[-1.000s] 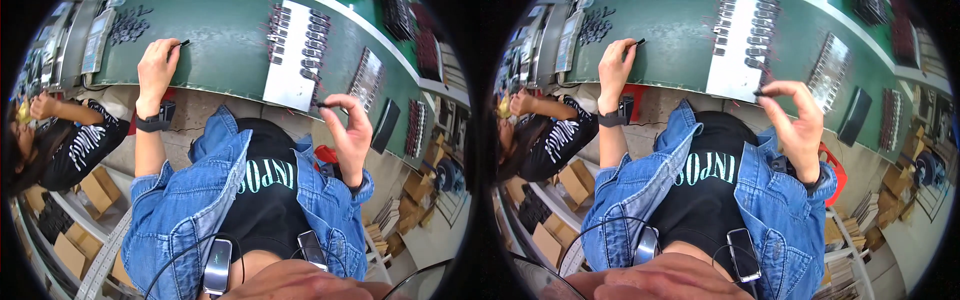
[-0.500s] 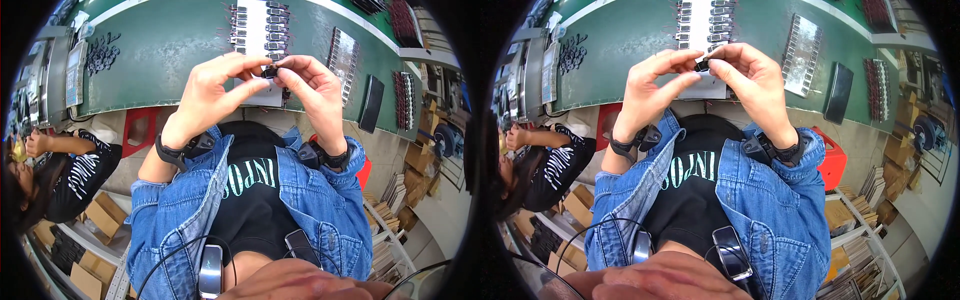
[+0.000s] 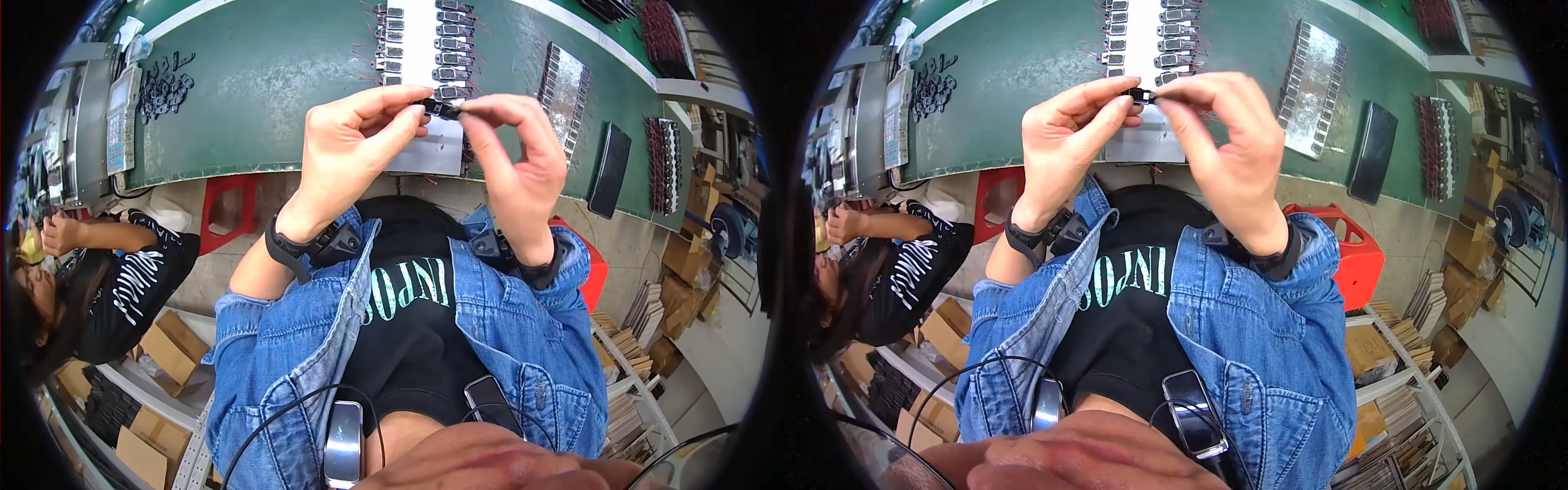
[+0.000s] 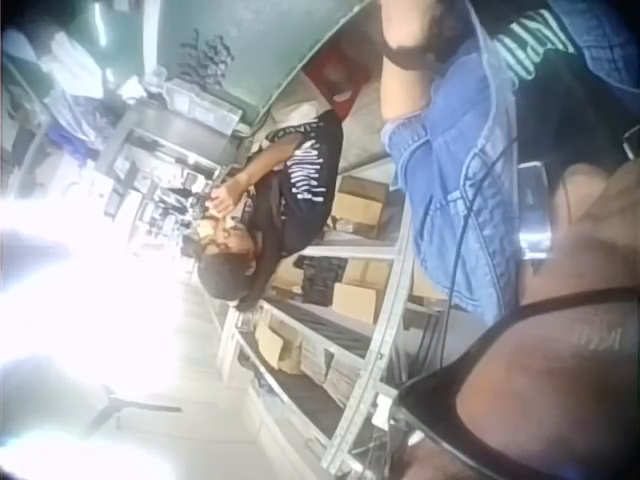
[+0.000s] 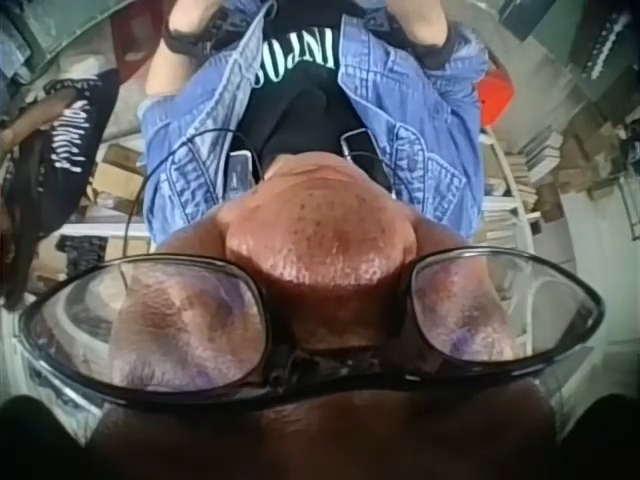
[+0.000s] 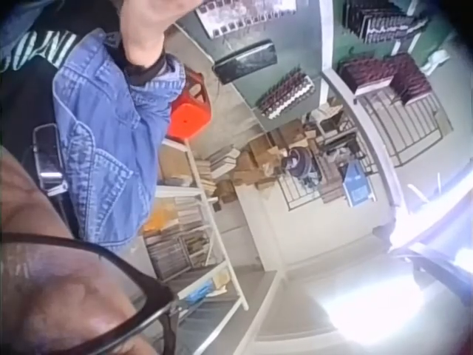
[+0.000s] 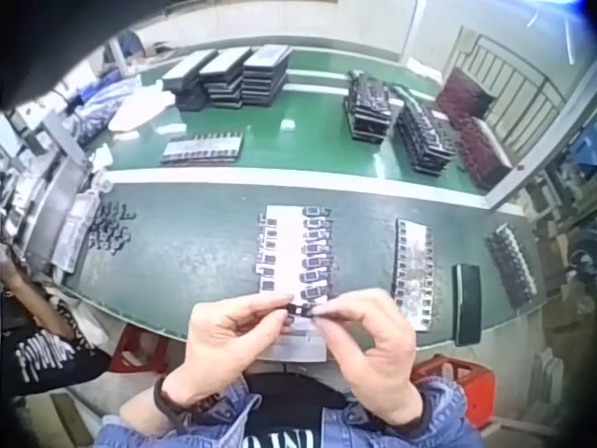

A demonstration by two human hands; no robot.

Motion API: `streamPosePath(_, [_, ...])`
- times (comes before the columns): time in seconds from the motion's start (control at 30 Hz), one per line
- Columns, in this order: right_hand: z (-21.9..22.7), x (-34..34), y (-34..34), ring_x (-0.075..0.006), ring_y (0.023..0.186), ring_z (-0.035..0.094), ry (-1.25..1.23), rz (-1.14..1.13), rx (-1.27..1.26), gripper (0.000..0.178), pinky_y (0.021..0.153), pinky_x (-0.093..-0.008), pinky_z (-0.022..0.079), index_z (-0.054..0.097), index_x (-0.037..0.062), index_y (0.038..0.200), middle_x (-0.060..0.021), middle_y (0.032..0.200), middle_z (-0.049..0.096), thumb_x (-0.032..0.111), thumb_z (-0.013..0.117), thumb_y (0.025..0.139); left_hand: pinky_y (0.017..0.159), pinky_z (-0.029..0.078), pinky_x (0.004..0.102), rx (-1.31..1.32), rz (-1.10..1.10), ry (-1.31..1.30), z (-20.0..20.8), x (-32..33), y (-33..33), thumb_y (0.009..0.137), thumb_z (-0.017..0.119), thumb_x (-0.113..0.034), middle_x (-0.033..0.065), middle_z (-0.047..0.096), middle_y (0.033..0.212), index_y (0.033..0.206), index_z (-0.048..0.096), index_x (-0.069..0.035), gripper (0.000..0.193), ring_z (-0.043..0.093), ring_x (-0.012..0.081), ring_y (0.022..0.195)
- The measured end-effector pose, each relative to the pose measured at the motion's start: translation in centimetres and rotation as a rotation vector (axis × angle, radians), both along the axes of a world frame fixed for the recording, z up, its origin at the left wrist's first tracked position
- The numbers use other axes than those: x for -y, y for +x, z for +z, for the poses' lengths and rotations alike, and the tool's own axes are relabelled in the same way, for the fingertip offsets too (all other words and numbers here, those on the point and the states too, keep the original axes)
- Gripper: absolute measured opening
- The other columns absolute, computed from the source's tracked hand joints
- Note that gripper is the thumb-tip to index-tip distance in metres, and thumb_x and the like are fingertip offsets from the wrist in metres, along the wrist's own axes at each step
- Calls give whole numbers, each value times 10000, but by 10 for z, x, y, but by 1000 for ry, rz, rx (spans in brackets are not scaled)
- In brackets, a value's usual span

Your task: The person picks up a speaker and a plastic cover, presses the cover onto the speaker by hand, and places the assembled unit onto a metal plate. This process is repeated for several units, occasionally moving the plate to reach empty spots.

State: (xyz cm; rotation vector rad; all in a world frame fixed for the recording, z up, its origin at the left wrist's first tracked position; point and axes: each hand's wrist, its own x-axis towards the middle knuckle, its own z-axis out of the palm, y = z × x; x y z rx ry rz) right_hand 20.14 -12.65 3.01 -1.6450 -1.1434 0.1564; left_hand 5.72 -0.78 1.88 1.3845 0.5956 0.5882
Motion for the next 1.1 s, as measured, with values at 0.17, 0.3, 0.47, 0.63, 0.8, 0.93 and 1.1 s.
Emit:
streamPosePath(0.17, [3, 1, -6, -108, 909, 653, -124, 88, -245, 159, 826, -240, 520, 703, -10, 1056, -46, 1041, 682, -16, 703, 897, 818, 577, 249, 7, -46, -37, 3, 2, 2, 968, 629, -29, 94, 741, 1029, 1204, 699, 5, 249, 715, 130, 909])
streamPosePath(0.3, [-1, 0, -2, -92, 908, 647, -145, 90, -308, 152, 818, -235, 518, 704, -14, 1052, -46, 1036, 679, -7, 705, 900, 830, 573, 249, 16, -72, -87, 2, 3, 1, 974, 614, -25, 98, 741, 1028, 1218, 689, 10, 257, 713, 133, 922])
streamPosePath(0.47, [-4, 0, 7, -81, 889, 644, -168, 143, -410, 148, 793, -233, 524, 698, -14, 1061, -43, 1008, 681, 17, 697, 917, 828, 572, 248, 24, -89, -73, 1, 4, -1, 978, 605, -21, 99, 741, 1030, 1222, 685, 14, 259, 715, 137, 925])
streamPosePath(0.63, [-1, 0, 21, -94, 852, 655, -235, 326, -782, 156, 751, -243, 541, 672, -5, 1083, -42, 965, 676, 56, 689, 940, 810, 575, 246, -20, -114, -2, 1, 1, -2, 975, 609, -17, 98, 739, 1038, 1219, 685, 18, 257, 720, 141, 918])
streamPosePath(0.8, [0, -2, 29, -113, 837, 671, -273, 386, -912, 171, 740, -253, 558, 644, 5, 1094, -46, 945, 675, 75, 691, 945, 807, 580, 248, 8, -114, -23, 2, 2, -1, 971, 612, -15, 96, 738, 1045, 1212, 685, 22, 254, 723, 145, 922])
streamPosePath(0.93, [-5, -5, 36, -125, 836, 681, -287, 472, -975, 177, 746, -262, 572, 628, 7, 1092, -53, 952, 673, 79, 693, 944, 824, 584, 253, -1, -124, -36, 1, 0, -2, 969, 611, -11, 97, 739, 1048, 1201, 685, 29, 247, 724, 151, 937])
streamPosePath(1.1, [-3, -6, 34, -126, 844, 680, -268, 482, -972, 172, 763, -259, 574, 618, -1, 1092, -57, 978, 668, 77, 682, 953, 845, 586, 260, 8, -148, -69, 4, -1, -1, 967, 608, -5, 103, 738, 1052, 1193, 683, 39, 242, 724, 157, 945])
